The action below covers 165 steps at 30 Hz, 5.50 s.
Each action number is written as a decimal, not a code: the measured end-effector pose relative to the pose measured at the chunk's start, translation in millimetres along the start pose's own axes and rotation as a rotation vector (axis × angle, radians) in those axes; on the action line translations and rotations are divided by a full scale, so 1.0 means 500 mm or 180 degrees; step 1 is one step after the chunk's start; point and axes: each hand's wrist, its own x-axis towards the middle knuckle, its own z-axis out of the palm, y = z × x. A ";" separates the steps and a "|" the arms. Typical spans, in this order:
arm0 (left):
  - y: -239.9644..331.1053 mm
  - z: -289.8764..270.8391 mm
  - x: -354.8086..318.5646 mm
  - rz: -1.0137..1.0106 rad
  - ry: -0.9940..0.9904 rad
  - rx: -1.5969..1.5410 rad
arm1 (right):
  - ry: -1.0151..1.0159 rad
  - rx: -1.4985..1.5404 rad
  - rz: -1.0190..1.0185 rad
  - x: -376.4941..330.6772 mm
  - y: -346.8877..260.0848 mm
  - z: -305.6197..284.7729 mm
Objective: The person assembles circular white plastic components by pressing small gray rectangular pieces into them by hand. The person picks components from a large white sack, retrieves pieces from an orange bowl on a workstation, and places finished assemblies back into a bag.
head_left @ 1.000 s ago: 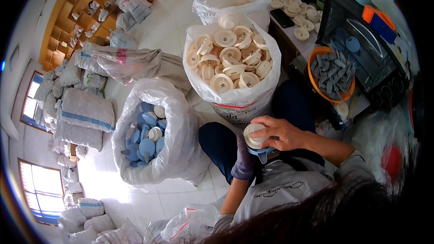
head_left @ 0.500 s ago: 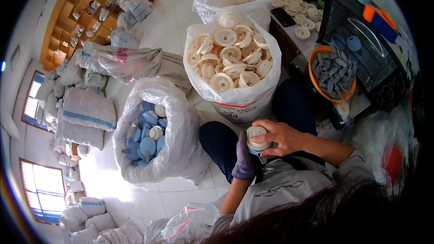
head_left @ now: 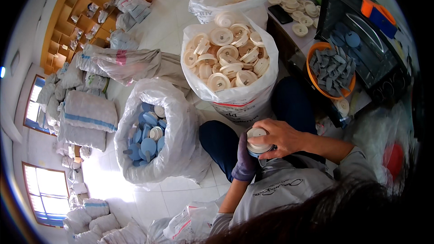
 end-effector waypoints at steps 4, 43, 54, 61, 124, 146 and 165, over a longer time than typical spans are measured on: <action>-0.010 -0.003 0.002 0.0577 0.0054 0.0891 | 0.0097 0.0075 -0.0044 0.001 0.000 0.012; 0.008 -0.030 0.008 0.1226 0.0324 0.3518 | 0.0068 -0.0238 -0.0110 -0.007 0.003 0.016; -0.005 0.056 -0.004 0.1549 0.0458 0.4901 | 0.0875 0.1503 0.2271 0.015 0.030 0.057; -0.029 0.081 0.001 0.2160 0.0608 0.5456 | 0.1339 0.2370 0.2162 0.015 0.052 0.068; -0.010 -0.008 0.094 -0.1767 -0.1093 -0.0319 | -0.1130 0.3143 0.1460 -0.052 0.038 -0.134; 0.003 -0.163 0.059 -0.0120 -0.0225 0.0243 | 0.0875 0.0848 0.1272 -0.004 0.043 -0.040; -0.041 -0.125 0.054 -0.1580 -0.0647 -0.2027 | 0.0795 0.1024 0.0403 0.037 0.020 -0.005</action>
